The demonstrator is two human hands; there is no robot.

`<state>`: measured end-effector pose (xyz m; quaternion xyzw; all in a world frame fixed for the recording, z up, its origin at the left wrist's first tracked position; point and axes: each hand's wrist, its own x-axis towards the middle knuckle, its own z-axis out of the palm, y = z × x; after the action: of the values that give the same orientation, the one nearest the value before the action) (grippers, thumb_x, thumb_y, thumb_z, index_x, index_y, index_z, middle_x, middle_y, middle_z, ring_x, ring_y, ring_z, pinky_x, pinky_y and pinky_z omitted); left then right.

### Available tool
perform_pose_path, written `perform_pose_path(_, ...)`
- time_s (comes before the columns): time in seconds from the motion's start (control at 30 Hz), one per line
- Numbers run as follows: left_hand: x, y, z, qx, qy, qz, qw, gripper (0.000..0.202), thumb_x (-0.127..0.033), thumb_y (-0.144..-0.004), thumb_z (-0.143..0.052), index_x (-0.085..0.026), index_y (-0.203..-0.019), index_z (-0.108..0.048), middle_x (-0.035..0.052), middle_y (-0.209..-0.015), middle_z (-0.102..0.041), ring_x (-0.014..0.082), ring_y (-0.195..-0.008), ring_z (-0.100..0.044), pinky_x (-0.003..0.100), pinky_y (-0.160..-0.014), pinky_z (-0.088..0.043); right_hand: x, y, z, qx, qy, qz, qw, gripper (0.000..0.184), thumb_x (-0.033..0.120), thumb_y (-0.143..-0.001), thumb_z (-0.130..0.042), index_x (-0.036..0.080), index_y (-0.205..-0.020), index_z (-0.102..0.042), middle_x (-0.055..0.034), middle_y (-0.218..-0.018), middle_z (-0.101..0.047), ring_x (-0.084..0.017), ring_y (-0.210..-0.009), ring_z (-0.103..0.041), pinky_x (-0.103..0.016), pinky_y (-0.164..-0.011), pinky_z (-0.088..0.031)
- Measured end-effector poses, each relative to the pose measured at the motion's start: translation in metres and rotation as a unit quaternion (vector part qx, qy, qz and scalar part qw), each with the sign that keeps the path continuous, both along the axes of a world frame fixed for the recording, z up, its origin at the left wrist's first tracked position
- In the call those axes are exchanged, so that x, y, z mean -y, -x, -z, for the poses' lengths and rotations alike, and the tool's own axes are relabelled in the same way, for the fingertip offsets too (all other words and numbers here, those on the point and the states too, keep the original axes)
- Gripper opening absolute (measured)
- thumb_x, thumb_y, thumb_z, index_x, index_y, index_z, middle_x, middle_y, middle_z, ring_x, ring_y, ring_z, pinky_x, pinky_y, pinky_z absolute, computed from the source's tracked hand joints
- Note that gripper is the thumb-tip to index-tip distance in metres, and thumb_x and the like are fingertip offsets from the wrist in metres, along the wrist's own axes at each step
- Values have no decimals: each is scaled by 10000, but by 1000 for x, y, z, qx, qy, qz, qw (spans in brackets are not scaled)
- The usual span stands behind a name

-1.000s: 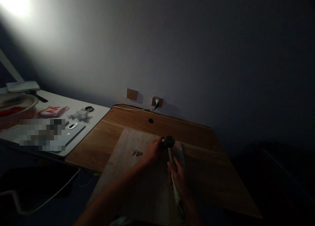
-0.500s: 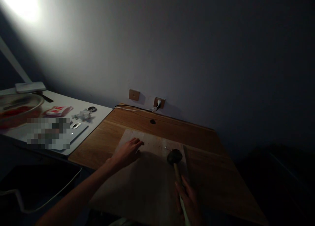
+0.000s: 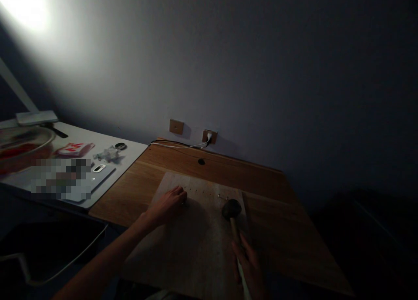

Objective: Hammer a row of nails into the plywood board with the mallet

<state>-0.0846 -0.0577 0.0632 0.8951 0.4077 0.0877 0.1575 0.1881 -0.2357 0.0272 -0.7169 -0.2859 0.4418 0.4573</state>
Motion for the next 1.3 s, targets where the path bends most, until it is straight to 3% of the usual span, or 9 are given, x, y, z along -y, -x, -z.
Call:
perform_pose_path(0.17, 1, -1, -6, 22, 53, -25, 998, 76, -143, -852, -533, -191, -904, -560, 62, -985, -615, 183, -832, -594, 287, -766, -465, 0, -1, 0, -2, -4, -11, 1000, 858, 743, -672, -732, 212, -1337, -617, 30, -616, -607, -155, -459, -553, -247, -403, -434)
perform_pose_path(0.33, -1, -4, -8, 2, 65, -22, 998, 97, -160, -834, -549, -193, -907, -604, 67, -1004, -626, 187, -811, -614, 284, -743, -469, -3, 0, -7, 5, -26, -16, 1000, 781, 750, -662, -744, 222, -1234, -680, -18, -698, -667, -235, -688, -681, -274, -516, -525)
perform_pose_path(0.47, -2, -3, -2, 14, 40, -13, 999, 83, -154, -828, -560, -191, -882, -612, 66, -985, -627, 187, -788, -615, 283, -714, -462, -5, 1, -14, 29, -67, 3, 997, 741, 751, -613, -777, 234, -1141, -715, -59, -860, -722, -262, -892, -702, -278, -642, -565)
perform_pose_path(0.7, 0, -4, -4, 40, 52, -20, 998, 57, -137, -823, -554, -193, -835, -559, 49, -934, -620, 174, -765, -604, 272, -694, -442, -2, 3, -7, -6, -7, -6, 1000, 845, 754, -628, -749, 216, -1273, -650, -8, -671, -643, -197, -543, -615, -260, -423, -452)
perform_pose_path(0.9, -3, -13, 9, 65, 43, 9, 997, 91, -122, -792, -562, -201, -817, -524, 41, -917, -597, 162, -748, -582, 263, -685, -443, -2, 3, -5, 0, -9, 8, 1000, 823, 730, -630, -757, 230, -1275, -647, -20, -745, -673, -184, -544, -609, -258, -419, -449)
perform_pose_path(1.07, 0, -31, 9, 76, 34, 39, 996, 94, -111, -811, -546, -196, -851, -546, 52, -960, -598, 160, -778, -592, 267, -725, -464, -2, 4, -6, 1, -30, 7, 1000, 813, 733, -638, -756, 224, -1264, -653, -22, -782, -685, -171, -574, -627, -237, -432, -462)
perform_pose_path(1.3, 4, -48, 10, 101, 42, 52, 993, 93, -133, -885, -511, -193, -903, -579, 66, -1020, -598, 154, -800, -605, 268, -743, -481, -1, 4, -1, -8, -4, -1, 1000, 880, 753, -665, -715, 218, -1353, -594, 32, -576, -573, -159, -420, -526, -241, -349, -380)
